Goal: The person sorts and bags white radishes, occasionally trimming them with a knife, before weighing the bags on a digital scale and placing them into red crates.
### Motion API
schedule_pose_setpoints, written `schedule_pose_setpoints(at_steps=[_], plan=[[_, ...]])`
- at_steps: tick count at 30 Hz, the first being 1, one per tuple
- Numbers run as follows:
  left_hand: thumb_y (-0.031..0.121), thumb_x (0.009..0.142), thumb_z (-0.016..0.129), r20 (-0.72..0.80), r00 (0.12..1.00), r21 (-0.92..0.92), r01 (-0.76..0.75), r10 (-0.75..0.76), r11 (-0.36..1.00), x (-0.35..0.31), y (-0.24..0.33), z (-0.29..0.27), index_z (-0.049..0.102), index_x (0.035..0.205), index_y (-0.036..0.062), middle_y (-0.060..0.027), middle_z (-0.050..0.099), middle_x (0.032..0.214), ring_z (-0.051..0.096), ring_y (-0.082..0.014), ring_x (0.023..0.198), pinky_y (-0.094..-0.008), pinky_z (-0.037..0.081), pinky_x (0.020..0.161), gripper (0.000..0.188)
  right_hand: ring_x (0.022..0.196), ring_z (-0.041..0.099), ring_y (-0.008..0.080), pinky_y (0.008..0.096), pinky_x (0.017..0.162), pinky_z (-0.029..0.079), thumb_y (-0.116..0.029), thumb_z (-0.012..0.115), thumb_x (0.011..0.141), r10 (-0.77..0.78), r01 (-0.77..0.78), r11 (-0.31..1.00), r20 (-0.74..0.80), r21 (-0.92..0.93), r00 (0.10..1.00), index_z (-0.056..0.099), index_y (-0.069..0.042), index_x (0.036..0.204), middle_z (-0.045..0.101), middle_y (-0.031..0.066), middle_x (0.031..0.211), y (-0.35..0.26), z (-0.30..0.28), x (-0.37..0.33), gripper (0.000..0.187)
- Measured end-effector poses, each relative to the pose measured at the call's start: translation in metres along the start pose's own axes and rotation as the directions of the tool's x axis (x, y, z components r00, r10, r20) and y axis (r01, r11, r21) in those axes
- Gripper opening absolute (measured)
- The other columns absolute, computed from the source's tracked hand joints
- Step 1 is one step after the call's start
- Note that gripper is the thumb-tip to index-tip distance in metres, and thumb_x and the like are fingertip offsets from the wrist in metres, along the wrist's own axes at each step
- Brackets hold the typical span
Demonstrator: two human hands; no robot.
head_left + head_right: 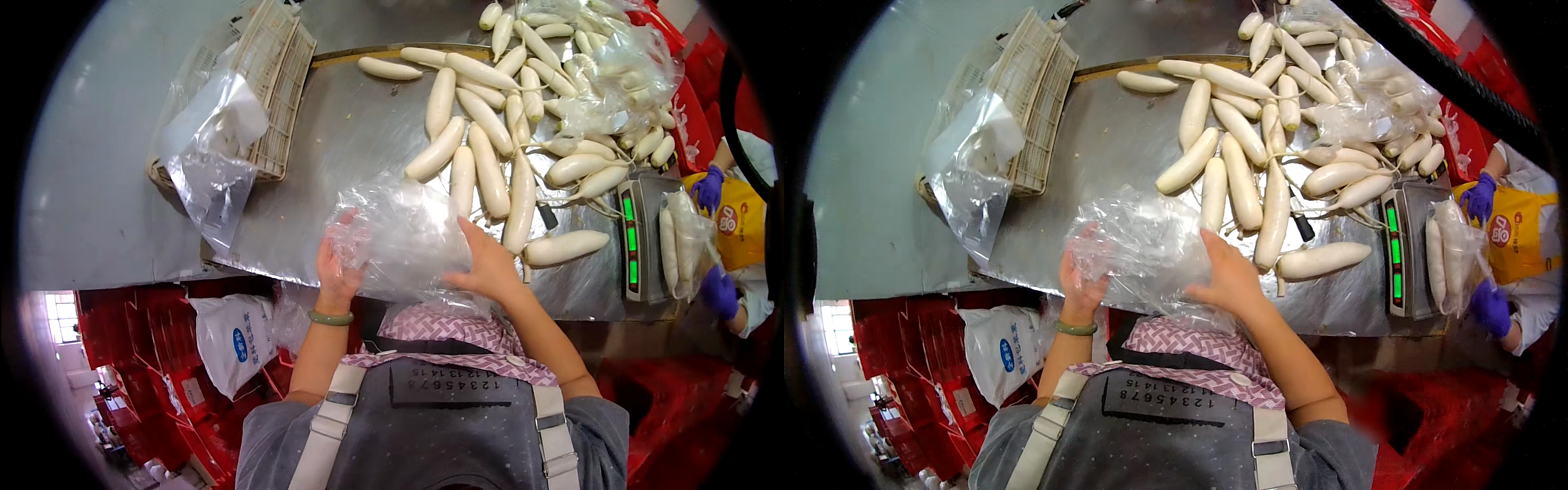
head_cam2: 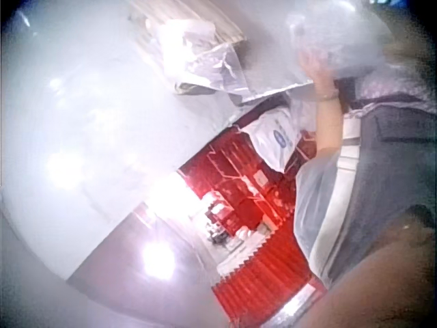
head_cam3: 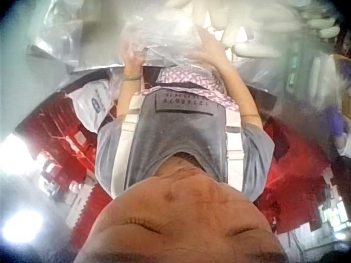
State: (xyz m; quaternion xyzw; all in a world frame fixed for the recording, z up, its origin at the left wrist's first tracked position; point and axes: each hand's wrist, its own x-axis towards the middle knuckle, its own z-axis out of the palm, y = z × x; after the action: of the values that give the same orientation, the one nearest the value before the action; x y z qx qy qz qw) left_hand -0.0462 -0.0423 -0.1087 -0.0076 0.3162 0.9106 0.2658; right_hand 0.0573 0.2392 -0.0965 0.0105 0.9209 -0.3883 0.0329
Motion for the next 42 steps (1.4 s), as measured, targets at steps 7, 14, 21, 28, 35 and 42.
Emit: schedule_pose_setpoints(at_steps=[7, 14, 21, 28, 35, 42], plan=[[0.022, 0.095, 0.052, -0.305, 0.946, 0.759, 0.169, 0.113, 0.629, -0.023, 0.058, -0.026, 0.045, 0.136, 0.0016, -0.0093, 0.061, 0.117, 0.058, -0.0135, 0.099, -0.0298, 0.045, 0.088, 0.046, 0.069, 0.062, 0.0131, 0.0259, 0.062, 0.049, -0.011, 0.065, 0.082, 0.265, -0.163, 0.926, -0.276, 0.342, 0.924, 0.063, -0.001, 0.095, 0.066, 0.0073, 0.087, 0.004, -0.031, 0.027, 0.016], [0.032, 0.078, 0.073, 0.091, 0.943, 0.99, -0.121, 0.321, 0.075, -0.035, 0.072, -0.014, 0.017, 0.15, 0.0036, -0.0157, 0.022, 0.153, 0.023, -0.0286, 0.141, -0.0432, 0.022, 0.113, 0.095, 0.068, 0.058, 0.0081, 0.0226, 0.059, 0.047, -0.012, 0.065, 0.084, 0.328, -0.193, 0.808, -0.153, 0.556, 0.932, 0.065, -0.003, 0.09, 0.062, 0.0006, 0.076, -0.018, -0.014, 0.045, 0.012], [0.024, 0.07, 0.078, 0.36, 0.893, 0.784, -0.134, 0.269, -0.606, -0.022, 0.038, 0.041, 0.021, 0.15, 0.0152, -0.0144, 0.024, 0.153, 0.025, -0.0356, 0.14, -0.0471, 0.022, 0.113, 0.098, 0.069, 0.06, 0.0093, 0.0249, 0.06, 0.049, -0.017, 0.064, 0.087, 0.21, -0.169, 0.852, -0.028, 0.496, 0.977, 0.064, -0.002, 0.095, 0.064, 0.0021, 0.078, -0.035, -0.003, 0.05, 0.016], [0.013, 0.077, 0.064, 0.292, 0.954, 0.855, -0.29, -0.064, -0.43, -0.019, 0.054, -0.035, 0.055, 0.115, 0.0059, -0.0125, 0.061, 0.11, 0.059, -0.0296, 0.101, -0.0361, 0.048, 0.084, 0.04, 0.068, 0.062, 0.013, 0.029, 0.064, 0.049, -0.016, 0.068, 0.081, 0.201, -0.224, 0.94, 0.112, 0.257, 0.973, 0.067, -0.005, 0.087, 0.067, 0.0043, 0.073, -0.005, 0.018, 0.02, 0.012], [0.009, 0.084, 0.059, -0.261, 0.95, 0.73, 0.31, -0.171, 0.609, -0.049, 0.089, -0.062, 0.058, 0.109, 0.0079, -0.0054, 0.064, 0.094, 0.06, -0.0162, 0.084, -0.0258, 0.049, 0.074, 0.025, 0.1, 0.058, 0.0185, 0.0302, 0.09, 0.044, -0.039, 0.067, 0.085, 0.399, -0.455, 0.636, 0.239, 0.623, 0.885, 0.056, 0.003, 0.122, 0.063, 0.0129, 0.109, 0.056, 0.047, 0.021, 0.056], [0.009, 0.086, 0.053, -0.454, 0.847, 0.291, -0.152, 0.276, 0.945, -0.043, 0.073, -0.072, 0.057, 0.115, 0.0049, -0.0029, 0.061, 0.103, 0.058, -0.0135, 0.087, -0.027, 0.049, 0.073, 0.029, 0.11, 0.054, 0.0346, 0.042, 0.093, 0.045, -0.039, 0.071, 0.077, 0.464, -0.516, 0.855, -0.369, -0.052, 0.805, 0.043, 0.005, 0.127, 0.055, 0.0214, 0.119, 0.078, 0.099, 0.102, 0.072]])
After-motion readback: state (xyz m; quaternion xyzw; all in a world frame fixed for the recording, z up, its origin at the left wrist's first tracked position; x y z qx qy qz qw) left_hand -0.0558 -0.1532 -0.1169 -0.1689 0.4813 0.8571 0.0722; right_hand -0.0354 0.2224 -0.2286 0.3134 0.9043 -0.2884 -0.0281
